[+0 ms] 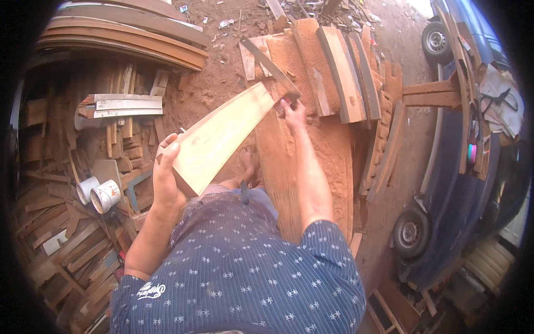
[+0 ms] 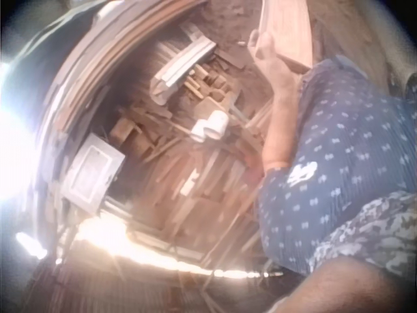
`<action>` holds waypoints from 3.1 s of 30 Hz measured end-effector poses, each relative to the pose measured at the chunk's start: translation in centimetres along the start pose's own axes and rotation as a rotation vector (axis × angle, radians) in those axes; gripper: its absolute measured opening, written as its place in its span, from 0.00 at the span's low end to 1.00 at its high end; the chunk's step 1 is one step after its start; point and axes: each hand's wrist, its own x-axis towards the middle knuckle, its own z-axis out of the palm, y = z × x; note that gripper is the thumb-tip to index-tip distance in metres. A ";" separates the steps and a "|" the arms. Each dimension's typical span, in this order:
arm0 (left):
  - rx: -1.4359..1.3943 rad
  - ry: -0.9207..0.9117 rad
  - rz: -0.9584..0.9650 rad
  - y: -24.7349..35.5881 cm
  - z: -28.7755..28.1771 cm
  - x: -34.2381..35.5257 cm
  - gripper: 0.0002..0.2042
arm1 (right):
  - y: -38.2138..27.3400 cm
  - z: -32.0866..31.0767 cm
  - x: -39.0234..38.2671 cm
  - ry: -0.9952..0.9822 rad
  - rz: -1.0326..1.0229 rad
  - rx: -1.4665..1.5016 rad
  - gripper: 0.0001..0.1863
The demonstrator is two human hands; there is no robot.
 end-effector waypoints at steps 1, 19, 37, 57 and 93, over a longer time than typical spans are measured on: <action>-0.076 0.017 -0.028 0.3 0.4 0.3 0.25 | -0.5 0.1 -1.7 0.045 0.012 0.093 0.11; -0.177 -0.114 -0.012 2.3 6.7 1.5 0.24 | -2.7 4.0 -8.8 -0.285 0.198 0.013 0.12; -0.143 -0.186 -0.149 0.2 6.4 1.5 0.38 | -3.6 1.9 -7.6 -0.388 0.215 -0.067 0.16; -0.121 -0.181 -0.125 -0.3 6.3 0.7 0.37 | -13.4 2.6 -16.5 -0.471 0.080 -0.018 0.11; -0.017 -0.077 -0.130 1.6 6.6 1.0 0.48 | -4.2 -4.3 -6.7 -0.111 0.016 0.141 0.11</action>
